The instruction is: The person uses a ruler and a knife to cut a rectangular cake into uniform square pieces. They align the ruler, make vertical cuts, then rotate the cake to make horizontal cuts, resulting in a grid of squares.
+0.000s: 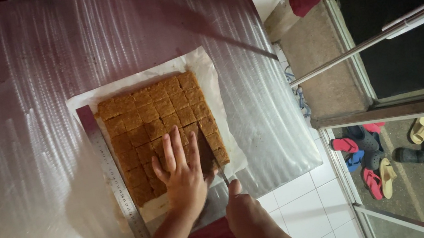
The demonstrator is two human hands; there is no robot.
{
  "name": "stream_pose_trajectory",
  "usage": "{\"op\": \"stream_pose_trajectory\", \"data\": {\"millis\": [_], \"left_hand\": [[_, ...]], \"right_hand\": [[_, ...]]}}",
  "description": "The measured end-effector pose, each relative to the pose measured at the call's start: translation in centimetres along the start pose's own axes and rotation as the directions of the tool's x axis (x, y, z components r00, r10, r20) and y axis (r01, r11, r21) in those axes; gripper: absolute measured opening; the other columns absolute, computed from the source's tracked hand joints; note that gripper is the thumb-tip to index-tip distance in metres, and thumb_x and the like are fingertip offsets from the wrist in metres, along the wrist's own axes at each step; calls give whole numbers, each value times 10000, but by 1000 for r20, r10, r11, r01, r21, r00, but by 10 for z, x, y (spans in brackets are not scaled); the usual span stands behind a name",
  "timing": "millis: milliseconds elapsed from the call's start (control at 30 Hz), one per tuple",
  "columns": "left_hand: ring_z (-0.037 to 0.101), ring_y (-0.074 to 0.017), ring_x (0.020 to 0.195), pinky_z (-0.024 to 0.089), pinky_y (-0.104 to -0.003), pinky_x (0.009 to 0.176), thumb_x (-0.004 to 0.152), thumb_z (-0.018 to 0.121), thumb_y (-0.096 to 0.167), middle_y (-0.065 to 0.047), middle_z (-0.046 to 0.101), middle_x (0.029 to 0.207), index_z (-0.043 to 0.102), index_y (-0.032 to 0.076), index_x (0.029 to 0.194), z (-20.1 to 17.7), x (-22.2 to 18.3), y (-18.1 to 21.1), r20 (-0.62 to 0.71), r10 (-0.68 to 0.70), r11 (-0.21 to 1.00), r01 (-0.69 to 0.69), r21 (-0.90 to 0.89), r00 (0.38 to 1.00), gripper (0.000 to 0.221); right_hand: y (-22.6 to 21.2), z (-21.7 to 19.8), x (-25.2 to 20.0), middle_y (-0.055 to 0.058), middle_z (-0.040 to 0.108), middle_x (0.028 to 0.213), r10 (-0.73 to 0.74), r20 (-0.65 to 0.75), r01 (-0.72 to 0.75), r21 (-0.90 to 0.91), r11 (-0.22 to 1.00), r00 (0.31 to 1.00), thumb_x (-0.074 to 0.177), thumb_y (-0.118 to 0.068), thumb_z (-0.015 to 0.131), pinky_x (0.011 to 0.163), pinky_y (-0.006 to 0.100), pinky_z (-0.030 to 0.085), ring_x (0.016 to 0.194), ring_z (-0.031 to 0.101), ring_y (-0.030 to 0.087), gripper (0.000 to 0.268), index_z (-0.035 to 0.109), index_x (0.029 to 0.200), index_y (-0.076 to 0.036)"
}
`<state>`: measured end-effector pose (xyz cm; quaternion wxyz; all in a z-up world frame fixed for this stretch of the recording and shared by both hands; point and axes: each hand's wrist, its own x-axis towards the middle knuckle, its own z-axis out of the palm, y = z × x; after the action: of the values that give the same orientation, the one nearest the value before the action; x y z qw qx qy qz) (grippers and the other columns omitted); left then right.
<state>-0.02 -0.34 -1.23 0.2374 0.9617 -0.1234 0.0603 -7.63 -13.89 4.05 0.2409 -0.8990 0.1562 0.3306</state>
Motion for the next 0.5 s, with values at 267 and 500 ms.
{"op": "stream_pose_trajectory", "data": {"millis": [267,500], "left_hand": [[58,-408,1535,168,-771,1124,600,887,611,-238,100,1664,181,133,1601,-6,7,2,111,-28,998,21,65,993,1315],[83,-414,1541,185,-757,1133,554,934,548,-223,100,1671,203,150,1599,-8,8,2,140,-58,996,48,80,988,1336]], "right_hand": [[0,6,6,309,701,848,-16,36,18,-50,999,999,979,-94,476,681,534,615,810,727,484,351,331,1266,48],[5,16,14,316,704,879,1,14,0,-55,999,1000,991,-70,437,682,541,602,825,719,485,330,339,1283,47]]}}
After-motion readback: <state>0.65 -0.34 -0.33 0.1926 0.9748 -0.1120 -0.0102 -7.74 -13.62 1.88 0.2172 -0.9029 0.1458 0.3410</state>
